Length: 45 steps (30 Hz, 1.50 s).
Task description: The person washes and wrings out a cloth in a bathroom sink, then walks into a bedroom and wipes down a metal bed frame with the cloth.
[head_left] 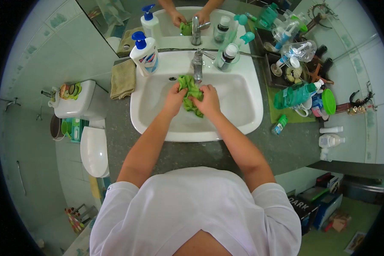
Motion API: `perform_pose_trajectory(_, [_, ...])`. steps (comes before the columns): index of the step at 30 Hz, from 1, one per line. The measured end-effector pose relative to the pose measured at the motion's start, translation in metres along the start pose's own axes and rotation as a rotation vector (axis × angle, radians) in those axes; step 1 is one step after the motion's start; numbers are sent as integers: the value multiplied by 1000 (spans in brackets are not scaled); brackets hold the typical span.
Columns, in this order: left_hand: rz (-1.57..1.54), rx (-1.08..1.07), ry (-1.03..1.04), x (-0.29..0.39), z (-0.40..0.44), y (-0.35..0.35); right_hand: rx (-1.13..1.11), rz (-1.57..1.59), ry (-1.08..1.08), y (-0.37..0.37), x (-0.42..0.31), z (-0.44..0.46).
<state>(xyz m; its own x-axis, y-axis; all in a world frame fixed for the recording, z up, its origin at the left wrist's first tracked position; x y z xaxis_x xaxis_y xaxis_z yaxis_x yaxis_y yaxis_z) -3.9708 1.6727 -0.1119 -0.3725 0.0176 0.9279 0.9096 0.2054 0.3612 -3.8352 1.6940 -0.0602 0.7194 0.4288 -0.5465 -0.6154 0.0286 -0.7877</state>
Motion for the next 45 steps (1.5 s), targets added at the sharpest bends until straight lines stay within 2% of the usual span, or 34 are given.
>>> perform_pose_trajectory(3, [129, 8, 15, -6, 3, -4, -595, 208, 365, 4, -2, -3])
perform_pose_trajectory(6, [67, 43, -2, 5, -5, 6, -314, 583, 554, 21, 23, -3])
perform_pose_trajectory(7, [22, 61, -4, 9, -8, 11, -262, 575, 465, 25, 27, -3])
perform_pose_trajectory(9, [246, 151, 189, 14, -13, 12, -160, 556, 286, 24, 26, 0])
perform_pose_trajectory(10, [358, 198, 286, 17, -16, 12, -175, 518, 239, 26, 27, 1])
perform_pose_trajectory(13, [557, 295, 385, 15, -21, 6, -215, 419, 138, 24, 19, 3])
perform_pose_trajectory(15, [629, 271, 480, 16, -20, 5, -235, 373, 116, 26, 13, 2])
perform_pose_trajectory(19, [740, 311, 654, 37, -26, 17, -249, 440, 230, 27, 14, 4])
perform_pose_trajectory(21, [888, 293, 633, 22, -15, 7, -261, 459, 363, 22, 26, 10])
perform_pose_trajectory(22, [961, 284, 621, 13, -10, 1, -272, 611, 447, 31, 41, 14])
perform_pose_trajectory(24, [783, 256, 204, 8, -7, -5, -289, 914, 615, 53, 72, 19])
perform_pose_trajectory(25, [686, 238, -1, 4, -8, -6, -293, 912, 648, 55, 82, 20])
perform_pose_trajectory(27, [224, 214, -321, -30, 2, -15, -302, 908, 715, 47, 84, 22])
perform_pose_trajectory(28, [-12, 200, -473, -47, 5, -19, -230, 759, 654, 40, 83, 26])
perform_pose_trajectory(31, [-164, 342, -342, -18, -2, -3, 14, 356, 432, 24, 77, 37])
perform_pose_trajectory(33, [-183, 331, -324, -13, -5, -6, 222, 141, 244, 13, 68, 39])
perform_pose_trajectory(34, [-192, 327, -314, -11, -7, -8, 170, 222, 235, 18, 64, 41])
perform_pose_trajectory(37, [0, 263, -393, -21, -9, 4, -404, 1085, 775, 36, 31, 39])
perform_pose_trajectory(38, [68, 286, -367, -30, -8, 5, -425, 1328, 877, 52, 32, 39])
perform_pose_trajectory(40, [201, 330, -313, -50, -7, 5, -330, 1527, 1019, 64, 27, 39])
perform_pose_trajectory(41, [339, 268, -313, -48, -8, 8, -278, 1625, 1089, 70, 27, 38])
perform_pose_trajectory(43, [617, 138, -311, -42, -10, 13, -209, 1708, 1054, 76, 27, 37])
perform_pose_trajectory(45, [712, 48, -294, -47, -6, 10, -92, 1798, 1087, 83, 25, 35])
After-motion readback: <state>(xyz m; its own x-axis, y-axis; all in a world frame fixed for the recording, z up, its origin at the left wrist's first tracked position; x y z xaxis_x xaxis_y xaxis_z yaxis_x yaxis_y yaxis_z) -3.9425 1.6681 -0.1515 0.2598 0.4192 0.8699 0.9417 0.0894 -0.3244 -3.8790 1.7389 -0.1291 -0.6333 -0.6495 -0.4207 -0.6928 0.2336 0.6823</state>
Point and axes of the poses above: each hand's wrist, its own z-axis towards the middle knuckle, its own y-axis out of the palm, x = y × z, the point moved 4 cm from there along z, towards the middle knuckle, and after that the axes turned 6 degrees about y, right-handed, at the moved point
